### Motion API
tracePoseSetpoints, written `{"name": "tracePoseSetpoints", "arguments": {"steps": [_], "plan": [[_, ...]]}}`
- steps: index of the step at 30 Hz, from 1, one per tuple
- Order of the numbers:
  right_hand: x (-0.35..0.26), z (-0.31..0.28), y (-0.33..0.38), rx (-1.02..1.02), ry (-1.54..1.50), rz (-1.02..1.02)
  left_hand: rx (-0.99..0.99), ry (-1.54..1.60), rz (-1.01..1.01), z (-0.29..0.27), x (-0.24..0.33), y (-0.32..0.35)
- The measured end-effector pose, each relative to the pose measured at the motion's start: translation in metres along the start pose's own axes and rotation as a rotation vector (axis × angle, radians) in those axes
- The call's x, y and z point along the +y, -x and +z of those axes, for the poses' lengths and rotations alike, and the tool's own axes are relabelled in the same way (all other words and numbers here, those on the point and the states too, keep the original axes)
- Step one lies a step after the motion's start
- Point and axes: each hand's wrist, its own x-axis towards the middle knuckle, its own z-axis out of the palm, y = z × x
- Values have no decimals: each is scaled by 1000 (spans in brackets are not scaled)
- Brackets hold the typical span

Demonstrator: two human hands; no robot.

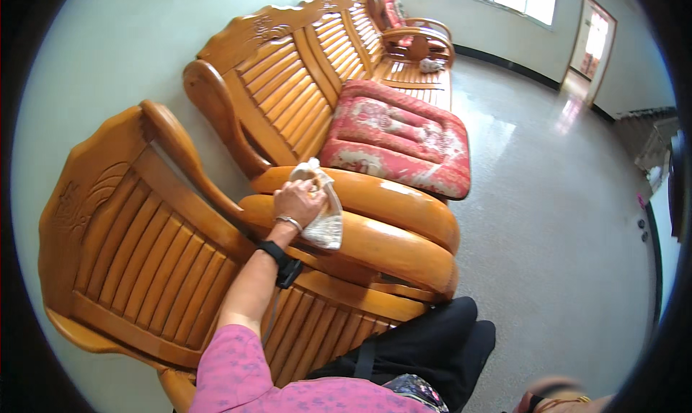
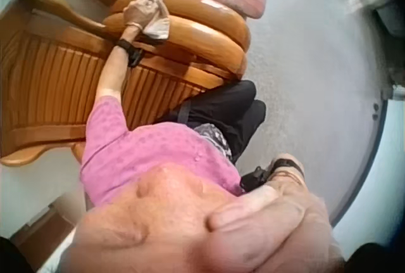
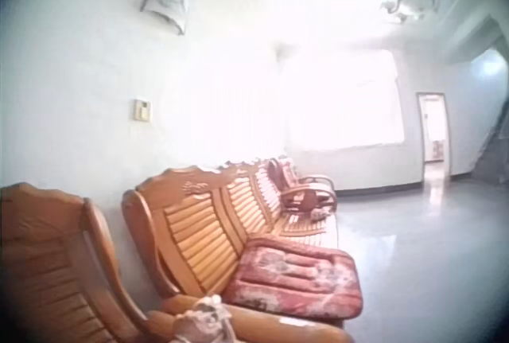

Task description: Wiping down wooden chairs and a wooden sofa with a cloth.

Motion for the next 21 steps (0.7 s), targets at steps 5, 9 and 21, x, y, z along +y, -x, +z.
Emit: {"name": "tracePoseSetpoints", "arguments": {"steps": [5,9,21], "plan": [[11,-2,-2,-24,-34,16,35,37,-17,4,-2,0],[17,1,-3,-46,-41,41,95,34,0,6,-4,2],[16,-3,-1,-47,-48,24,65,-3,16,8,-5,0]]}}
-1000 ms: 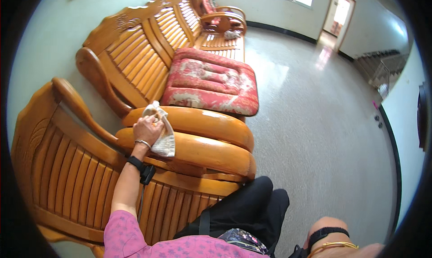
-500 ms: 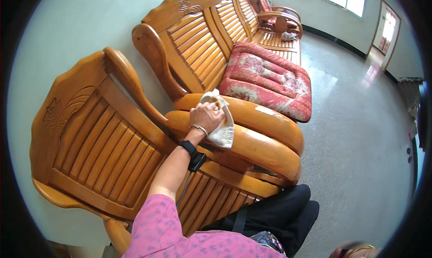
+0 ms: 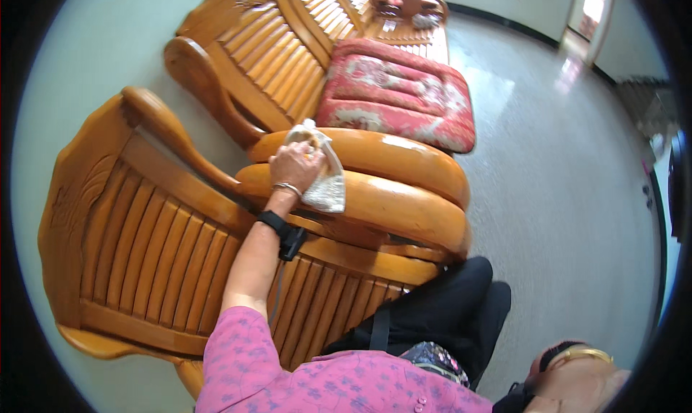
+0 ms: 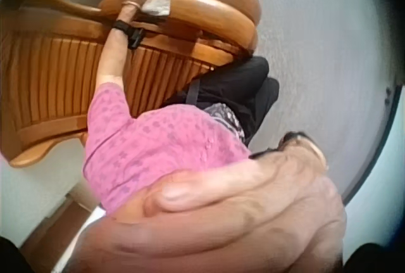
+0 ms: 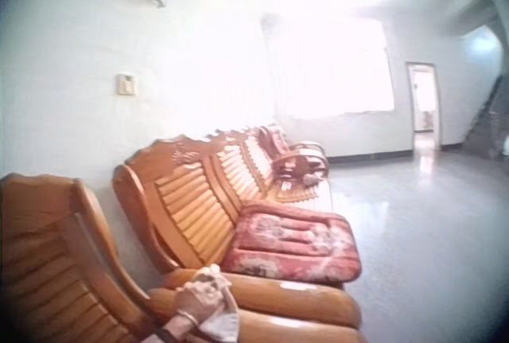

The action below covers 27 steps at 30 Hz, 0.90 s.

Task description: Wiping down wooden chairs and a wooden sofa with a cloth.

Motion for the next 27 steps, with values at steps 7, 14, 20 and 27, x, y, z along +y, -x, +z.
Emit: {"name": "tracePoseSetpoints", "arguments": {"steps": [7,14,20,27], "plan": [[-8,4,2,9,35,-41,-37,1,37,4,11,-8],[-3,-7,6,5,15,-63,-60,-20,23,4,-1,-5],[-5,-11,13,9,32,-78,-87,1,15,1,0,-5],[-8,-12,18,-3,32,-83,-11,-13,43,7,-5,-6]]}}
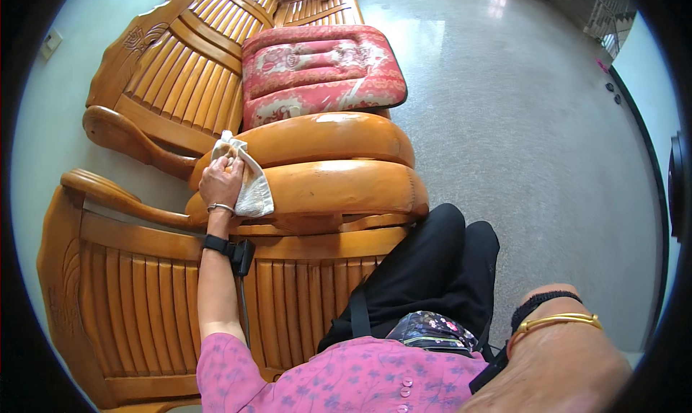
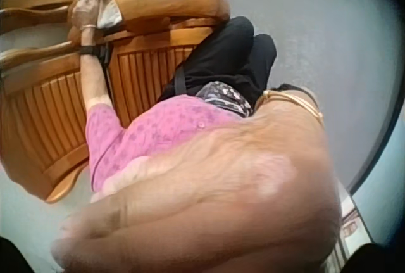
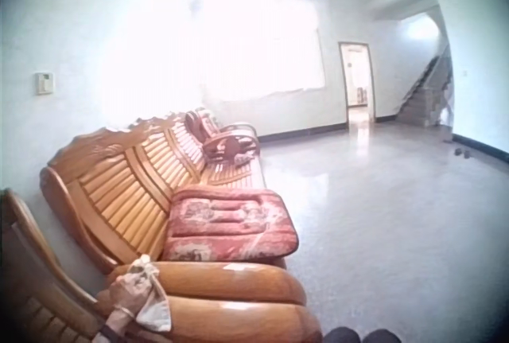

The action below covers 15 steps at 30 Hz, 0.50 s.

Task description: Wiping down wooden chairs and a wooden sofa with a cloth.

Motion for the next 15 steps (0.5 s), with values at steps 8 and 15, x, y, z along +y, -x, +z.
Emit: {"name": "tracePoseSetpoints", "arguments": {"steps": [8,15], "plan": [[-5,2,1,-13,15,-1,5,11,-11,0,5,0],[-4,-5,2,-33,4,-10,-36,28,-64,0,1,2]]}}
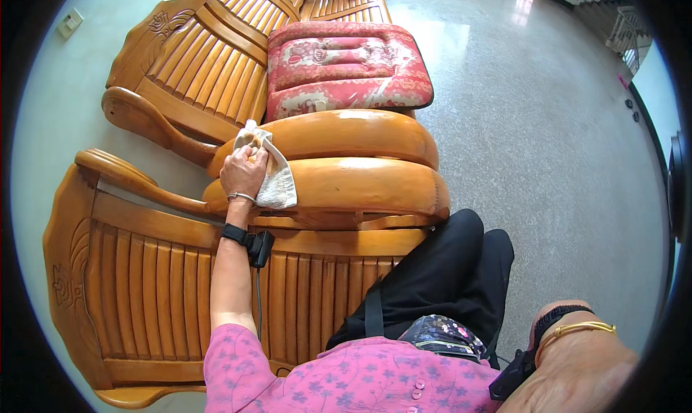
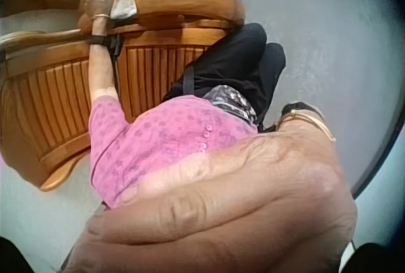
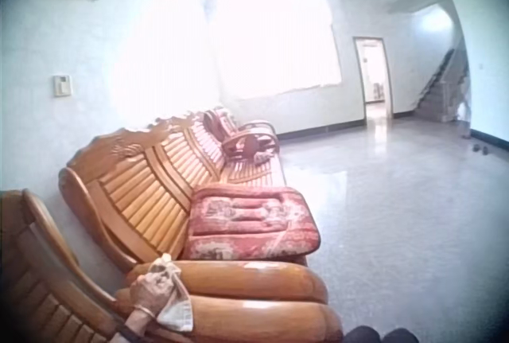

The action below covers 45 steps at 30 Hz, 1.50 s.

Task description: Wiping down wooden chairs and a wooden sofa with a cloth.

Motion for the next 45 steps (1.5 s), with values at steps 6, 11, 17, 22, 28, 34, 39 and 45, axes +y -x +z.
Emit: {"name": "tracePoseSetpoints", "arguments": {"steps": [6,11,17,22,28,34,39,45], "plan": [[1,0,-1,-5,16,-2,-14,-10,-9,-4,7,-1],[1,0,-2,-9,24,-5,0,-4,-7,-3,5,0],[2,-4,-1,-12,38,-7,4,-2,-9,-4,6,1],[0,-10,2,-8,68,-13,-5,-29,-10,-3,6,0],[-7,-53,28,98,376,-66,1,9,2,-3,11,-2],[57,-159,133,635,1261,572,28,-2,1,-4,4,4],[114,-202,306,499,1767,1085,39,2,34,0,3,0],[127,-198,329,349,1587,1563,1,-36,33,-3,2,2]]}}
